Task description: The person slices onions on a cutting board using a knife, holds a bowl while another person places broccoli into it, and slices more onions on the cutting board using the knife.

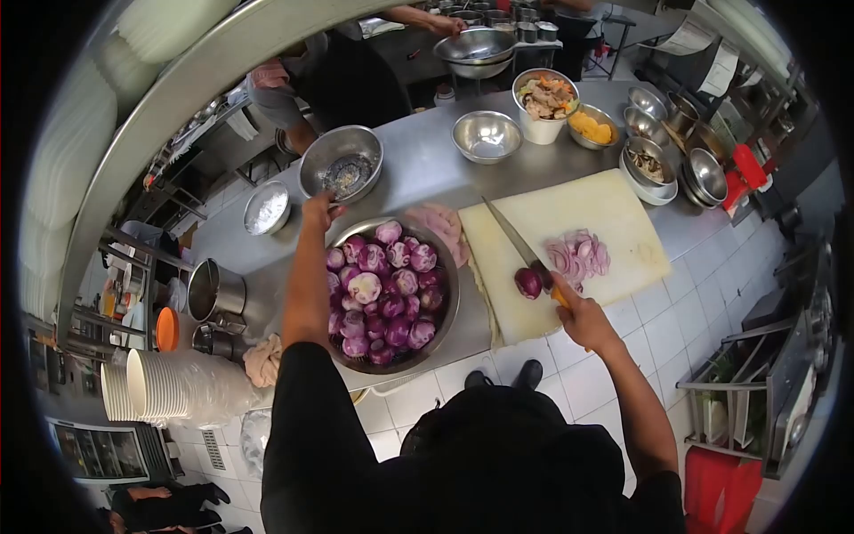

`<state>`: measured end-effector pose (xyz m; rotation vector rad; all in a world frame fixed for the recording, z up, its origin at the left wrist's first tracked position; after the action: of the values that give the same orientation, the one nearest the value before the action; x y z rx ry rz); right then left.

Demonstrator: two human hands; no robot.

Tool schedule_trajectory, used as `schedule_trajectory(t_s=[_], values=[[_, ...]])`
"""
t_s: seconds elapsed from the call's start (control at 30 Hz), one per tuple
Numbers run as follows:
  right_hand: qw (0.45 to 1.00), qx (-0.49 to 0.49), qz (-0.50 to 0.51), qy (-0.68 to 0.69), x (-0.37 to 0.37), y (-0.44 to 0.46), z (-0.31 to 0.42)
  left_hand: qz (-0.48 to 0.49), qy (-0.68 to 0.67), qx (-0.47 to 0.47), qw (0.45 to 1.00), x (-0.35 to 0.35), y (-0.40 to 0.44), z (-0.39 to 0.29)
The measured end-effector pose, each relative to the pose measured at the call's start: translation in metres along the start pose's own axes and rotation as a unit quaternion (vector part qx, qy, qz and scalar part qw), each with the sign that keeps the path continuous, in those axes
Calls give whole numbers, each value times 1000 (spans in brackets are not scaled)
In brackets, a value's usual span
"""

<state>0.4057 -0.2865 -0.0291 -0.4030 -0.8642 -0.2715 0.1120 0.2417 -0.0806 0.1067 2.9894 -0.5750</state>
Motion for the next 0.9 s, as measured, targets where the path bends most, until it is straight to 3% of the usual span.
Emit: schedule_trajectory(t_s=[0.07, 0.1, 0.13, 0.17, 0.2, 0.23, 0.3, 0.37, 0.43, 0.5, 0.63, 0.7, 0.73, 0.8, 0.83, 0.9], values=[[996, 73, -59, 5, -2, 0, -1, -10, -18, 60, 998, 12, 19, 4], [996, 69, -64, 9, -1, 0, 1, 86, 173, -13, 981, 36, 55, 14], [996, 62, -56, 1, 1, -1, 3, 146, 398, -130, 896, 59, 86, 23], [997, 56, -45, -5, 0, -2, 4, 164, 531, -253, 792, 82, 112, 31], [997, 52, -51, -1, 0, 0, 5, 125, 320, -191, 920, 87, 89, 28], [997, 55, -47, -1, 0, 0, 6, 82, 89, -115, 986, 84, 51, 20], [997, 43, -57, 0, -1, -4, 3, -27, -25, 35, 999, 67, -6, -1], [998, 54, -43, -3, -4, -1, 2, -44, 19, -1, 999, 64, -17, -4], [999, 23, -46, -8, -5, -2, 1, -8, 55, 42, 998, 71, -16, -6], [993, 89, -71, 1, -13, 3, -6, -10, 169, -140, 975, 58, -56, -37], [998, 43, -32, -26, -7, -2, 1, 84, 166, -324, 927, -32, -245, -92], [999, 46, -25, -10, -8, -8, 5, 220, 150, -328, 906, -76, -332, -59], [999, 29, -19, -22, -7, -8, 8, 199, 237, -368, 877, -94, -366, -27], [999, 20, -14, -28, 4, -6, 16, 315, 236, -322, 861, -135, -393, 47], [999, 19, -28, -29, 0, -2, 13, 318, 282, -332, 842, -152, -403, 68], [997, 59, -30, -32, -14, 4, -1, 269, 287, -468, 791, -176, -394, 114]])
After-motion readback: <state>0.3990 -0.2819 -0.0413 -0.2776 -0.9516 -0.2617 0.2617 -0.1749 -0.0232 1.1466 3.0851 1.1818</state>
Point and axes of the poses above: each hand's wrist, its own y-axis towards the middle knuckle, its own x-axis out of the back of the hand, z = x × y, the point moved 4 cm from there along y, towards the middle knuckle
